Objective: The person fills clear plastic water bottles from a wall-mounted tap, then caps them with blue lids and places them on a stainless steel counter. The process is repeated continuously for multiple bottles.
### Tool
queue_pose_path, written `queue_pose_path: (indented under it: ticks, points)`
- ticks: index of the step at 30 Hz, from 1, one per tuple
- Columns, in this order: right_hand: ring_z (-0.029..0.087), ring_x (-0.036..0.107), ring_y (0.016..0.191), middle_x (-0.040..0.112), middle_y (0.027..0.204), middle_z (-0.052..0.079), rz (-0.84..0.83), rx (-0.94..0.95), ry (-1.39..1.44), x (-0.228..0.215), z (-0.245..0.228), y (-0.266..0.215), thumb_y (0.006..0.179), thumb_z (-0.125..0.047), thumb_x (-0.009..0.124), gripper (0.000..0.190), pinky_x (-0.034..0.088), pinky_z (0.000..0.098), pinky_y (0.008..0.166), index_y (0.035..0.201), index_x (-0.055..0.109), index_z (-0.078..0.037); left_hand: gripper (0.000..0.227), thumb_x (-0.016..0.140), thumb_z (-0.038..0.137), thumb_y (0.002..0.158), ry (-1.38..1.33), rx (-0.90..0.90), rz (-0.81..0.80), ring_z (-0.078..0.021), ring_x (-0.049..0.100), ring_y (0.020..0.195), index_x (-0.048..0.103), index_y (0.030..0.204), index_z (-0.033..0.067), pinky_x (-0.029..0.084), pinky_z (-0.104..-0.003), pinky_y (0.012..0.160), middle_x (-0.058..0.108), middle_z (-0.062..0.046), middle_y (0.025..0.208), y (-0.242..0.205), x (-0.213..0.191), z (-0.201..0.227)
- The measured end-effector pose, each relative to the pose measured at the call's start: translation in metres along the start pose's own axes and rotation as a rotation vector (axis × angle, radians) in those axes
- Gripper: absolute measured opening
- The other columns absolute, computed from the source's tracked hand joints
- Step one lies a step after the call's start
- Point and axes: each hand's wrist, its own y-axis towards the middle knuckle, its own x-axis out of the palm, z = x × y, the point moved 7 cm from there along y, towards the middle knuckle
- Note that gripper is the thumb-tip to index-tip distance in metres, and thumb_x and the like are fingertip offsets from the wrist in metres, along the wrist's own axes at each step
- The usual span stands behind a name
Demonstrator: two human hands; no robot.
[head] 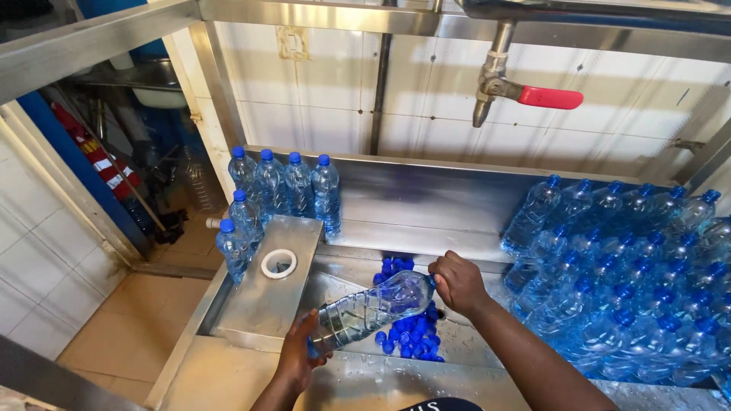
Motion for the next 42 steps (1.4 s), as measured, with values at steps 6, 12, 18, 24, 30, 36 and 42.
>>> queue_pose_path:
  ticks: [6, 12, 18, 24, 30, 36, 42]
  points:
    - [0.025, 0.076, 0.095, 0.084, 0.100, 0.005, -0.214, 0.951, 0.352, 0.058, 0.008, -0.017, 0.114, -0.052, 0.029, 0.062, 0.049, 0.0417, 0.079, 0.106, 0.082, -0.020, 0.047, 0.071, 0.048, 0.096, 0.366, 0.406, 0.038, -0.0278, 0.067, 0.080, 0.065, 0.134, 0.0214, 0.054, -0.038, 0.057, 0.075, -0.016, 0.109, -0.035, -0.027, 0.062]
    - [0.029, 0.056, 0.064, 0.060, 0.077, 0.015, 0.177, -0.163, 0.246, 0.009, -0.088, 0.075, 0.117, -0.055, 0.038, 0.066, 0.043, 0.0430, 0.058, 0.084, 0.062, -0.002, 0.048, 0.076, 0.056, 0.088, 0.009, -0.001, -0.101, -0.0331, 0.064, 0.057, 0.072, 0.124, 0.0237, 0.042, -0.036, 0.044, 0.075, -0.013, 0.094, 0.041, -0.082, 0.066]
    - [0.018, 0.037, 0.055, 0.033, 0.057, 0.002, -0.164, 0.799, 0.298, 0.113, -0.026, 0.083, 0.115, -0.060, 0.029, 0.067, 0.020, 0.0450, 0.060, 0.064, 0.031, -0.016, 0.070, 0.063, 0.060, 0.091, 0.305, 0.470, 0.194, -0.0241, 0.063, 0.075, 0.065, 0.148, 0.0204, 0.047, -0.038, 0.057, 0.073, -0.013, 0.120, -0.030, -0.102, 0.142]
    - [0.025, 0.037, 0.061, 0.047, 0.071, 0.015, -0.633, 1.400, 0.449, 0.190, -0.028, 0.087, 0.110, -0.045, 0.035, 0.050, 0.026, 0.0477, 0.062, 0.087, 0.053, -0.005, 0.092, 0.084, 0.061, 0.089, 0.821, 1.784, 0.083, -0.0461, 0.065, 0.137, 0.043, 0.163, 0.0243, 0.065, -0.055, 0.094, 0.055, -0.025, 0.157, 0.003, -0.143, 0.121]
    - [0.020, 0.039, 0.056, 0.045, 0.067, 0.006, -0.428, 1.162, 0.788, 0.188, -0.104, 0.204, 0.112, -0.050, 0.057, 0.035, 0.037, 0.0371, 0.048, 0.118, 0.069, -0.017, 0.083, 0.061, 0.070, 0.090, 0.374, 1.202, 0.257, -0.0325, 0.070, 0.125, 0.059, 0.152, 0.0145, 0.061, -0.047, 0.092, 0.064, -0.013, 0.144, 0.055, -0.204, 0.133]
    - [0.030, 0.070, 0.080, 0.078, 0.094, 0.011, -0.489, 0.358, 0.500, 0.248, -0.219, 0.281, 0.109, -0.056, 0.055, 0.047, 0.043, 0.0455, 0.067, 0.126, 0.071, -0.015, 0.085, 0.036, 0.065, 0.109, 0.613, 0.707, 0.359, -0.0430, 0.042, 0.159, 0.042, 0.171, 0.0064, 0.028, -0.053, 0.132, 0.049, -0.024, 0.169, 0.194, -0.237, 0.082]
    - [0.037, 0.074, 0.104, 0.079, 0.121, 0.011, -0.600, 0.362, 0.458, 0.314, -0.232, 0.277, 0.107, -0.052, 0.063, 0.045, 0.052, 0.0501, 0.080, 0.130, 0.069, -0.014, 0.109, 0.049, 0.078, 0.086, -0.113, 0.067, 0.059, -0.0384, 0.046, 0.162, 0.035, 0.177, 0.0202, 0.035, -0.040, 0.135, 0.047, -0.013, 0.176, 0.193, -0.206, 0.073]
